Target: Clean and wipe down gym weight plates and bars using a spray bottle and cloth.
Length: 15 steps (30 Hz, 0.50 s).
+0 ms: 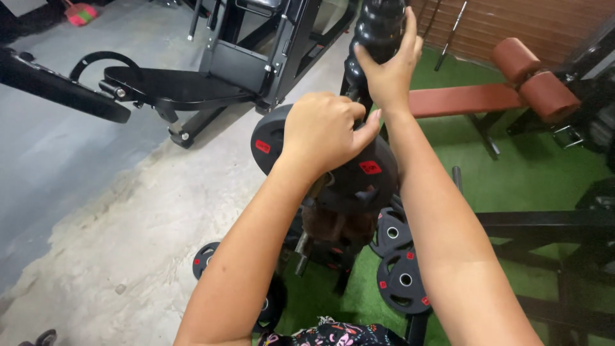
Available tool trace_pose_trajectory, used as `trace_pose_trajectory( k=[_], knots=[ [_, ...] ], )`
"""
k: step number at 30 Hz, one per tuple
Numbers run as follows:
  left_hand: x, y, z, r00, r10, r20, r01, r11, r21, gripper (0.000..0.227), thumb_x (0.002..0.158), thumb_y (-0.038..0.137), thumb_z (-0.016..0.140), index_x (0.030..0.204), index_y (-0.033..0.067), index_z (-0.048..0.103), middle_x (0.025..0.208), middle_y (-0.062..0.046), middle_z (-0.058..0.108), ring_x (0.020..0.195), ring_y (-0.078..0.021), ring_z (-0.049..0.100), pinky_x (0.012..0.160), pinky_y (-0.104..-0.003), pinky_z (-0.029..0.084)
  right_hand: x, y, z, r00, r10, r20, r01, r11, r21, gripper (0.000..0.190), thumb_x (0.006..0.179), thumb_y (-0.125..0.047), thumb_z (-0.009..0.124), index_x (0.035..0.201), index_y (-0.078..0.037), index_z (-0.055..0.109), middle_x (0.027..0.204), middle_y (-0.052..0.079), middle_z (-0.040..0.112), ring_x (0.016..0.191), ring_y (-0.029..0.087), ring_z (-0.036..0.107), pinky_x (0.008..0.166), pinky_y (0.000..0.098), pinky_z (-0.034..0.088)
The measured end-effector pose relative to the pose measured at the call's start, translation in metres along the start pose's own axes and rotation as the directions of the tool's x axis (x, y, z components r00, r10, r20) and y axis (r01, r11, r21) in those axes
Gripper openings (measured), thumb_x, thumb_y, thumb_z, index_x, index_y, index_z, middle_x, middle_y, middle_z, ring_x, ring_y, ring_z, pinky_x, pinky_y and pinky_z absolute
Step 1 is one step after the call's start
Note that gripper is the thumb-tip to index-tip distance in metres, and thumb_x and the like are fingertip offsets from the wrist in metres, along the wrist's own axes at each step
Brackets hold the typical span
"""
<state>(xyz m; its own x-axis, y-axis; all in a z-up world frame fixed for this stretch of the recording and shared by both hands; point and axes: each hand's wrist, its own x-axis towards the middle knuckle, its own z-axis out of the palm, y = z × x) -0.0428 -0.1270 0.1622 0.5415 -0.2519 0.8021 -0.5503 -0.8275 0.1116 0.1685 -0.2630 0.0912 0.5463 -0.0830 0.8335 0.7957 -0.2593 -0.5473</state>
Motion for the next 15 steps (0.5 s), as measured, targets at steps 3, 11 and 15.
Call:
trace_pose_trajectory(
  k=[3, 11, 15],
  knots=[
    [-0.002, -0.001, 0.000, 0.999, 0.039, -0.010, -0.039, 0.999, 0.014, 0.043, 0.091, 0.040, 0.066, 0.060, 0.0106, 0.072, 0.061, -0.012, 0.065, 0.061, -0.0342, 0.065, 0.059, -0.048, 0.049, -0.015, -0.016, -0.017, 0.998, -0.059, -0.029, 0.049, 0.958, -0.284, 0.101, 0.080, -0.025, 0.100, 0.158, -0.012, 0.036, 0.132, 0.015, 0.050, 0.128, 0.032, 0.051, 0.115, 0.0457, 0.042],
    [-0.024, -0.006, -0.017, 0.984, 0.083, -0.158, -0.102, 0.988, -0.118, 0.015, 0.100, 0.029, 0.070, 0.101, 0.0144, 0.071, 0.099, -0.004, 0.067, 0.100, -0.0262, 0.064, 0.088, -0.041, 0.049, -0.097, -0.070, -0.108, 0.990, -0.023, -0.140, 0.007, 0.993, -0.119, 0.091, 0.090, -0.015, 0.098, 0.151, -0.002, 0.032, 0.139, 0.014, 0.046, 0.134, 0.029, 0.050, 0.123, 0.0434, 0.041],
    [-0.046, 0.003, -0.037, 0.953, 0.110, -0.282, -0.180, 0.955, -0.236, 0.022, 0.099, 0.022, 0.071, 0.119, 0.0141, 0.066, 0.122, -0.007, 0.063, 0.119, -0.0294, 0.059, 0.105, -0.043, 0.046, -0.164, -0.128, -0.147, 0.983, 0.079, -0.164, -0.073, 0.996, 0.040, 0.090, 0.097, -0.002, 0.089, 0.157, -0.003, 0.022, 0.153, 0.014, 0.055, 0.139, 0.025, 0.054, 0.126, 0.0388, 0.038]
  ],
)
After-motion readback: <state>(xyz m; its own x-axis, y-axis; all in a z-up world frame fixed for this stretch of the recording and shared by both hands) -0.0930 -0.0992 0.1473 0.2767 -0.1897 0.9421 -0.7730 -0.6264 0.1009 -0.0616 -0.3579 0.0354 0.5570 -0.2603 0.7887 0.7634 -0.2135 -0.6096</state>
